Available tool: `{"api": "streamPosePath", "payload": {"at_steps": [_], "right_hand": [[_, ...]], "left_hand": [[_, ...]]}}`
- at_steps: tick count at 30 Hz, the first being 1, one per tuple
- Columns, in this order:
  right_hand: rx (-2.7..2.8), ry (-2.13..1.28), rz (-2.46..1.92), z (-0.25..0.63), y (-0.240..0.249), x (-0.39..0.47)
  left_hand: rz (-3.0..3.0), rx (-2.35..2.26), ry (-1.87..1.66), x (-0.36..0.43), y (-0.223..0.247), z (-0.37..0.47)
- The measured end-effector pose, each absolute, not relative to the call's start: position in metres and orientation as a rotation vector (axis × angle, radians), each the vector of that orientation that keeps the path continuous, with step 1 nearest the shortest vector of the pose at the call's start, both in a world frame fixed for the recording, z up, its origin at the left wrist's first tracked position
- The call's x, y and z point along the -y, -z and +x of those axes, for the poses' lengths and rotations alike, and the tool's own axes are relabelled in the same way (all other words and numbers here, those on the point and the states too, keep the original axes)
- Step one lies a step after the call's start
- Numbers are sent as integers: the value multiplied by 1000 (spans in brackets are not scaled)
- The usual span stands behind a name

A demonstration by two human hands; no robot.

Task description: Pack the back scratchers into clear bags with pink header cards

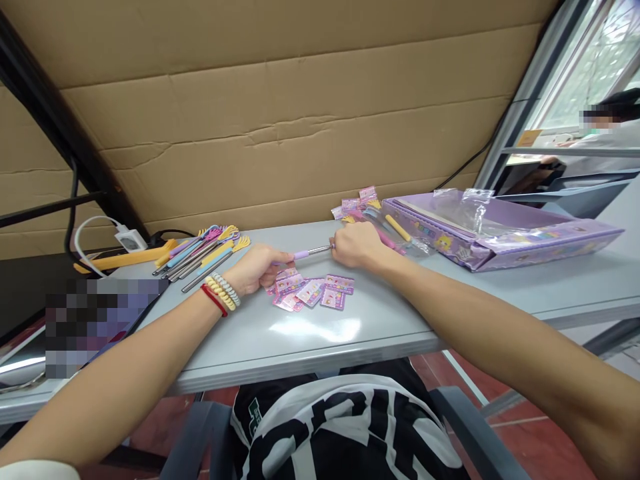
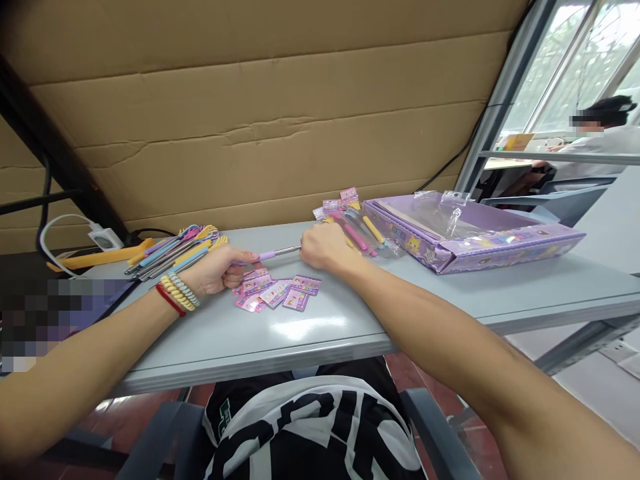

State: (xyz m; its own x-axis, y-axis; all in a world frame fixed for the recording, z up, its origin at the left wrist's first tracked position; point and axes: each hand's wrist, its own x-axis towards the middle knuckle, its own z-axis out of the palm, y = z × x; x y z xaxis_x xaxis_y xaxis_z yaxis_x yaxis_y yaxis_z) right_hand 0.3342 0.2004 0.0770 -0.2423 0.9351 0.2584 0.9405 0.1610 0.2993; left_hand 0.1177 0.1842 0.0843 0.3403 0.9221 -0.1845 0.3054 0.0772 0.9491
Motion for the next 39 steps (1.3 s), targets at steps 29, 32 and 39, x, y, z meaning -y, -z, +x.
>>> {"api": "streamPosePath", "payload": {"at_steps": [29, 32, 39], "right_hand": [[2410, 370, -1628, 342, -87, -199], [2393, 108, -1444, 351, -87, -203], [2330, -32, -1353, 354, -85, -208]], "left_hand": [[2809, -1366, -593, -185, -89, 115], [2851, -1510, -546, -195, -89, 106], [2850, -1526, -533, -210, -86, 92]]}}
